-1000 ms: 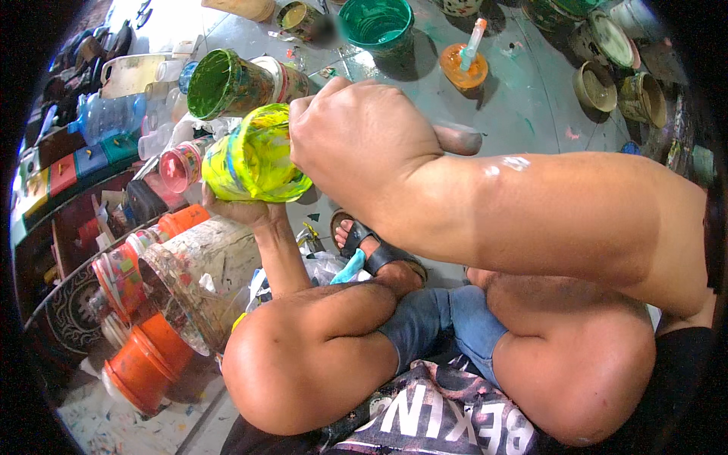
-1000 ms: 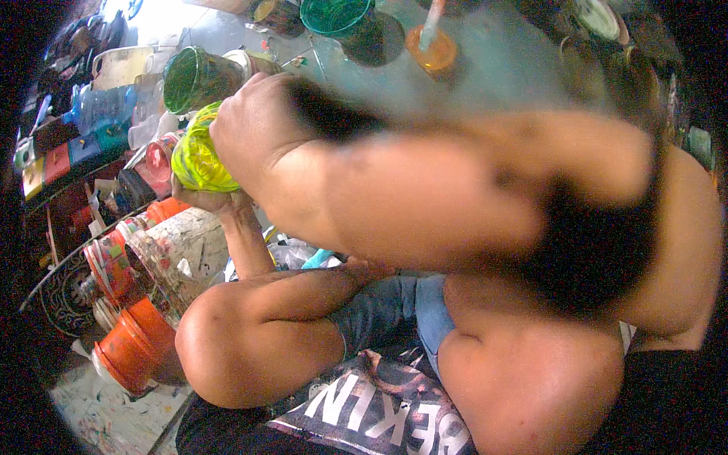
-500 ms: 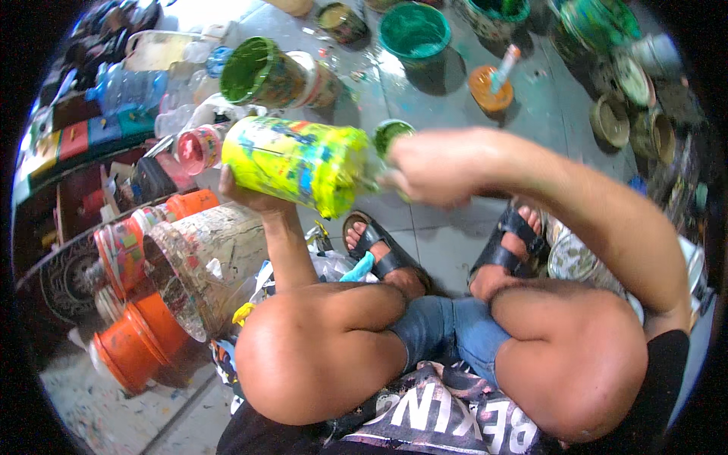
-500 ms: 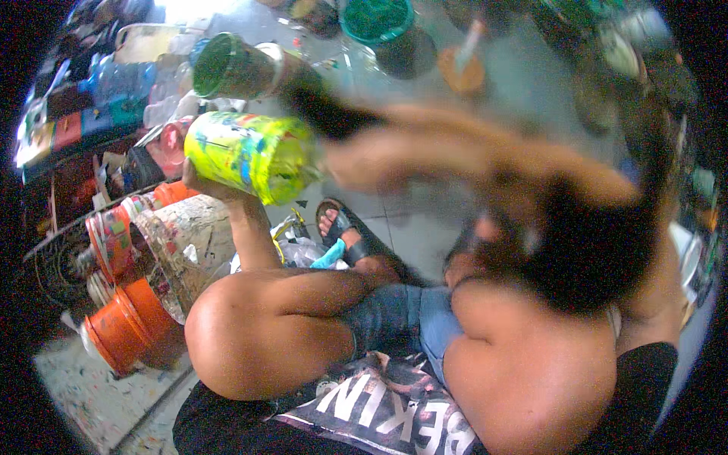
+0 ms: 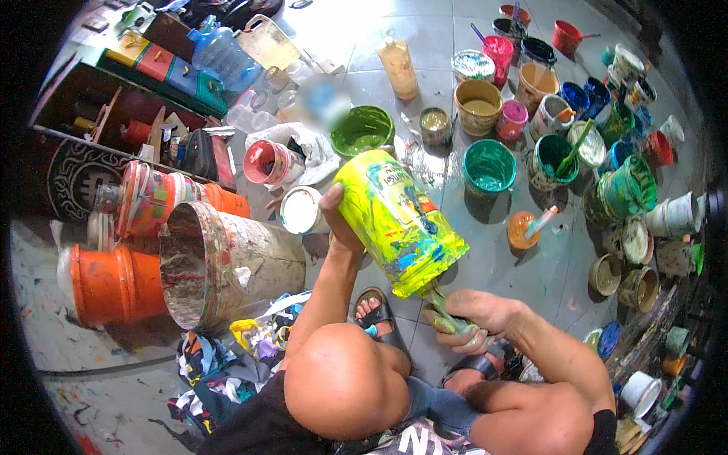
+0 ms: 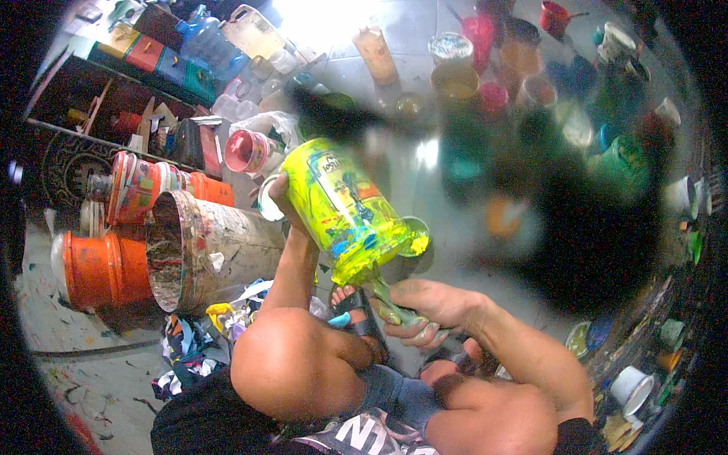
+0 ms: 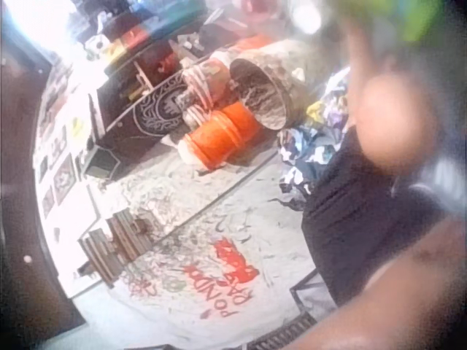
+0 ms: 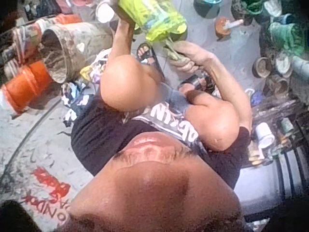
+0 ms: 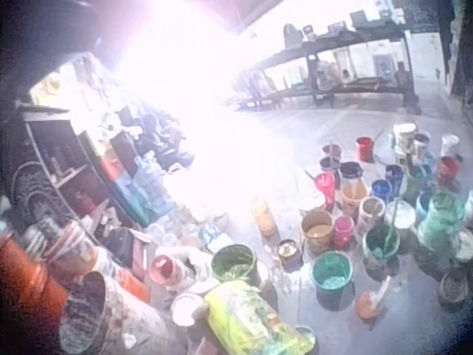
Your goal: The person mixes yellow paint in a cup using a spatula and transfers it into another container while sitting on the floor surrounded by various paint buckets.
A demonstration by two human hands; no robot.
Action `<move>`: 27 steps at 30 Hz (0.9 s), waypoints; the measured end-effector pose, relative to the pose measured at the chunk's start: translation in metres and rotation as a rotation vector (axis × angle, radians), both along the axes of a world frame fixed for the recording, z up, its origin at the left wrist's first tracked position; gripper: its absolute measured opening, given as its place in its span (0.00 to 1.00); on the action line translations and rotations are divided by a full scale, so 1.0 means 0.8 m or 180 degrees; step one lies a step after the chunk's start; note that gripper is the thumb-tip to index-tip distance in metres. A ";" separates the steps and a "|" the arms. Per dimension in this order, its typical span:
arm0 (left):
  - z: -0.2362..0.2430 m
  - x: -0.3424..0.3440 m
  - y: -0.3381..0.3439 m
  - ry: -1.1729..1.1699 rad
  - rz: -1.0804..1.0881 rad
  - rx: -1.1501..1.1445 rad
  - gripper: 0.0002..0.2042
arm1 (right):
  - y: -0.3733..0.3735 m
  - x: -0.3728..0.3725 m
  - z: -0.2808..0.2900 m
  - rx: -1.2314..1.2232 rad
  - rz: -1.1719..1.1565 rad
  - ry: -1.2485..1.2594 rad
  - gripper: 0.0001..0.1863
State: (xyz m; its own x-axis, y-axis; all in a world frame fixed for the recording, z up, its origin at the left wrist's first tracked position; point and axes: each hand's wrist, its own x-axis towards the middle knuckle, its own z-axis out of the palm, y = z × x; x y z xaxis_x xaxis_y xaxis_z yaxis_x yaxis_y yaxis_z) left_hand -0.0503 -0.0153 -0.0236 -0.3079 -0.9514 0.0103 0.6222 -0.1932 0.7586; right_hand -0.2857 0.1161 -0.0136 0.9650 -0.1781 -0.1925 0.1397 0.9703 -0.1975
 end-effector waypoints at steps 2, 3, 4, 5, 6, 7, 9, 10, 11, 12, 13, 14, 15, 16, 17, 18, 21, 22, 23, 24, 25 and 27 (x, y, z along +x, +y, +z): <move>0.003 -0.002 0.000 0.0069 0.0023 0.0037 0.43 | 0.003 0.004 -0.012 0.0337 -0.0002 -0.0270 0.20; 0.003 -0.003 0.000 0.0109 0.0029 0.0057 0.43 | 0.003 0.004 -0.014 0.0520 -0.0012 -0.0402 0.20; 0.003 -0.005 0.000 0.0149 0.0052 0.0043 0.43 | 0.004 0.003 -0.015 0.0520 -0.0034 -0.0496 0.21; 0.002 -0.004 0.001 0.0156 0.0061 0.0039 0.43 | 0.005 0.005 -0.014 0.0634 -0.0003 -0.0676 0.21; 0.002 -0.002 0.001 0.0160 0.0072 0.0030 0.43 | 0.006 0.008 -0.016 0.0749 0.0029 -0.0859 0.22; 0.000 0.001 0.001 0.0144 0.0061 0.0018 0.43 | 0.007 0.011 -0.017 0.0866 0.0060 -0.1042 0.22; -0.001 -0.001 0.000 0.0149 0.0088 0.0006 0.43 | 0.011 0.020 -0.016 0.0924 -0.0089 -0.1274 0.16; -0.001 -0.003 0.001 0.0155 0.0140 0.0011 0.43 | 0.013 0.024 -0.016 0.0951 -0.0163 -0.1394 0.13; -0.002 -0.005 0.002 0.0161 0.0187 0.0030 0.43 | 0.016 0.025 -0.018 0.0911 -0.0279 -0.1389 0.15; -0.003 -0.006 0.001 0.0222 0.0203 0.0036 0.42 | 0.020 0.027 -0.021 0.0868 -0.0396 -0.1387 0.17; -0.003 -0.004 0.000 0.0280 0.0216 0.0041 0.41 | 0.021 0.027 -0.025 0.0824 -0.0514 -0.1387 0.19; -0.006 -0.004 0.000 0.0352 0.0223 0.0069 0.40 | 0.023 0.024 -0.031 0.0819 -0.0530 -0.1334 0.19; -0.010 -0.001 -0.002 0.0345 0.0409 0.0092 0.39 | 0.023 0.019 -0.037 0.0814 -0.0548 -0.1284 0.18; -0.015 0.006 -0.008 0.0334 0.0592 0.0115 0.37 | 0.023 0.012 -0.041 0.0808 -0.0568 -0.1236 0.18; -0.022 0.018 -0.011 0.0311 0.0787 0.0168 0.35 | 0.023 0.003 -0.040 0.0577 -0.0551 -0.0667 0.18; -0.030 0.030 -0.015 0.0499 0.0984 0.0107 0.33 | 0.023 -0.010 -0.036 0.0361 -0.0528 -0.0094 0.18; -0.032 0.047 -0.015 0.0587 0.1474 0.0209 0.28 | 0.027 -0.059 -0.035 -0.0934 -0.0487 0.1275 0.20; -0.038 0.054 -0.014 0.0424 0.1586 0.0158 0.27 | 0.033 -0.069 -0.030 -0.1637 -0.0572 0.1850 0.20; -0.045 0.064 -0.014 0.0253 0.1707 0.0099 0.26 | 0.037 -0.077 -0.028 -0.2354 -0.0627 0.2407 0.19; -0.052 0.072 -0.014 0.0198 0.1788 0.0170 0.26 | 0.043 -0.086 -0.031 -0.2408 -0.0542 0.2830 0.19; -0.060 0.078 -0.015 0.0141 0.1869 0.0243 0.26 | 0.048 -0.094 -0.035 -0.2457 -0.0442 0.3251 0.18; -0.067 0.071 -0.008 0.0013 0.1946 0.0437 0.26 | 0.060 -0.104 -0.045 -0.2906 -0.0366 0.4099 0.16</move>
State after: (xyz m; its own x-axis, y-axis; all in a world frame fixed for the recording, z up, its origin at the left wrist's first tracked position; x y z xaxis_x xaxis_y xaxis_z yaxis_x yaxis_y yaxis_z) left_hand 0.0066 -0.0215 -0.0768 0.2923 -0.9482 -0.1246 0.6539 0.1031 0.7496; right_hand -0.3688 0.1641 -0.0499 0.2203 -0.7450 -0.6296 -0.5140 0.4599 -0.7241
